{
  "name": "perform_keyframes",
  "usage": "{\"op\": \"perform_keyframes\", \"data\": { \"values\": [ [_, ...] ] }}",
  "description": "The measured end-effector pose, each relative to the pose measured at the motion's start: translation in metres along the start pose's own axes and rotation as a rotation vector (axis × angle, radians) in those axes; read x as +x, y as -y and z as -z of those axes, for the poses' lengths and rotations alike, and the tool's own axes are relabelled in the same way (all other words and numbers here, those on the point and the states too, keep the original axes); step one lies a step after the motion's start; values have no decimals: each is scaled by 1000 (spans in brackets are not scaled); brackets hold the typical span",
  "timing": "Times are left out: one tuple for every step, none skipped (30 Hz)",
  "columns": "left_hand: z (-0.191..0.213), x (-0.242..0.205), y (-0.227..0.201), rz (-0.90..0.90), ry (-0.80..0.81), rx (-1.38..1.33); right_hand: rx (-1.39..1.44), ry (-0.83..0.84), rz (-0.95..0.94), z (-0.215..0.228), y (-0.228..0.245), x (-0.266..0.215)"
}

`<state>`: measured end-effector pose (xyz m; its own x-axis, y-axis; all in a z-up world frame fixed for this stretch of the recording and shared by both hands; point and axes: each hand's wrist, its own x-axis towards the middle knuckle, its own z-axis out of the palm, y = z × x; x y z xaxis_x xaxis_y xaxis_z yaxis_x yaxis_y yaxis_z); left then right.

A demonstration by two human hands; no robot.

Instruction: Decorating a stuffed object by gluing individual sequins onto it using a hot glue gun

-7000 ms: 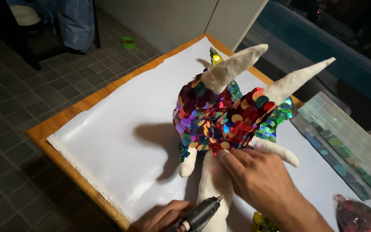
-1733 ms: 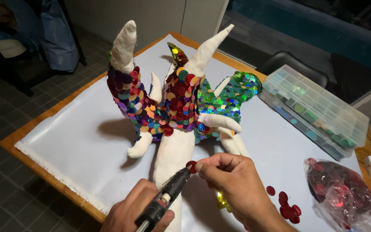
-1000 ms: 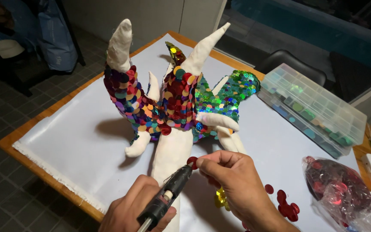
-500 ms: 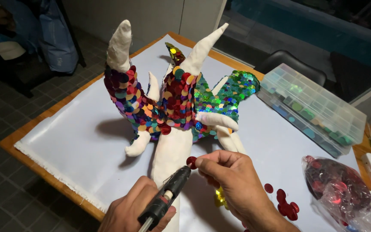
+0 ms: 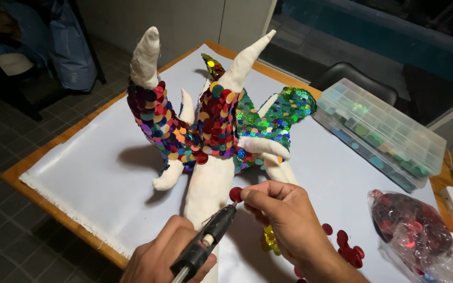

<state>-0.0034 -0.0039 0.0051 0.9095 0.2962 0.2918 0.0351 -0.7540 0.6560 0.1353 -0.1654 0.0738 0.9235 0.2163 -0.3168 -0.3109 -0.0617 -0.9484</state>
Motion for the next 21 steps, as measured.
{"op": "perform_keyframes", "data": {
  "values": [
    [0,0,1,2,-2,1,-1,3,0,-2,3,-3],
    [-1,1,2,38,55,10,-1,-7,-22,-4,6,-7],
    [-1,2,3,73,110,19,0,-18,-42,-6,9,-10],
    [-4,1,5,74,108,20,-1,-15,-40,-6,8,-9],
    [-7,0,7,42,75,50,7,-9,-33,-4,7,-9],
    [-10,0,9,10,42,80,14,-2,-25,-3,6,-8],
    [-9,0,7,8,44,80,15,-5,-25,-1,5,-7],
    [-8,-1,5,-22,-3,85,40,14,-14,1,4,-5],
    [-7,-1,4,-50,-52,90,64,34,-3,2,2,-3],
    [-6,-1,7,-51,-52,89,64,33,-2,4,3,-2],
    [-4,0,11,29,67,67,90,39,18,5,3,-1],
    [-3,0,15,109,187,45,117,45,38,6,3,1],
    [2,-1,5,111,188,42,113,43,36,2,7,-3],
    [7,-1,-4,198,129,-23,-31,-53,93,-2,11,-7],
    [13,0,-12,283,61,-87,-177,-144,157,-8,16,-8],
    [4,-1,3,284,54,-90,-181,-140,162,-11,8,-3],
    [-3,-3,19,176,10,-134,-353,-97,655,-13,-1,1],
    [-12,-5,35,67,-35,-177,-517,-48,1151,-16,-10,6],
    [-13,-5,27,71,-31,-183,-524,-47,1144,-20,-7,9],
    [-15,-5,20,17,-182,-194,-705,-46,1394,-24,-4,13],
    [-16,-2,13,-41,-342,-202,-891,-36,1647,-29,1,18]
  ]
}}
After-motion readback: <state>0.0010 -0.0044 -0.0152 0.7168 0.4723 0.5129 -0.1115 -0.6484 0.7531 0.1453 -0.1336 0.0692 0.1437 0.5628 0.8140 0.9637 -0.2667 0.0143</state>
